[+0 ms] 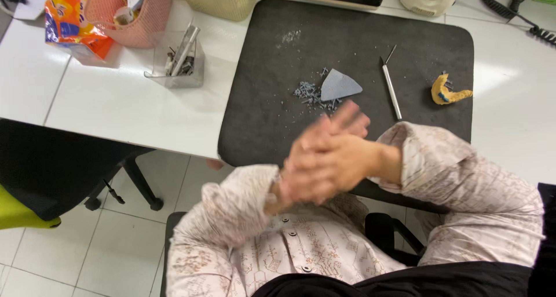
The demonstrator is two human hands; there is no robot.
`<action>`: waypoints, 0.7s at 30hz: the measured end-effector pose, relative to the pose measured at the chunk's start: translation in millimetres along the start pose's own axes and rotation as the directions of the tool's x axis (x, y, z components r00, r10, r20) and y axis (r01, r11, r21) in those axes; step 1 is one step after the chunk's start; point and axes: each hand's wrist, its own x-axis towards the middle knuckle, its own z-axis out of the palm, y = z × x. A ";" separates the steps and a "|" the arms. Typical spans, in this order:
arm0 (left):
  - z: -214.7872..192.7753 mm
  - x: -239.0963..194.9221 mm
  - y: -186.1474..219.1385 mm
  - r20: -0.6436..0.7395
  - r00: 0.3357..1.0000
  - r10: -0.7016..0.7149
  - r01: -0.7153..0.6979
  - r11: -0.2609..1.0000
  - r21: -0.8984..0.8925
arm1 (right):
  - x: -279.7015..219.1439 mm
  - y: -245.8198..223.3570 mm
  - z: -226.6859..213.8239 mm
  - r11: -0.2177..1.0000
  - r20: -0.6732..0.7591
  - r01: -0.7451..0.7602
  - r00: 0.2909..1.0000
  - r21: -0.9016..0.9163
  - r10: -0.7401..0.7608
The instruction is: The person uses a metal carving tool to shape a small gray mesh-like material on a black mat, removing shavings. The person then picks up a dental mold and briefly inspects it.
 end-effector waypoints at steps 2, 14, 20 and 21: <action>4.6 -21.9 -9.6 0.089 0.996 0.028 -0.028 1.000 0.001 | 3.3 7.6 -0.9 1.000 0.034 0.029 0.999 -0.004 -0.029; -89.6 -93.6 46.8 0.047 0.774 0.632 -0.455 0.503 0.735 | -83.7 19.9 -86.6 0.702 0.172 -0.449 0.763 -0.553 0.623; -127.7 -93.9 66.9 0.480 0.447 0.755 0.021 -0.545 0.838 | -26.8 50.8 -107.4 0.793 0.250 -0.295 0.840 -0.534 0.481; -131.8 -89.8 71.9 0.500 0.432 0.751 0.033 -0.566 0.823 | -11.3 63.7 -107.0 0.810 0.275 -0.252 0.852 -0.529 0.445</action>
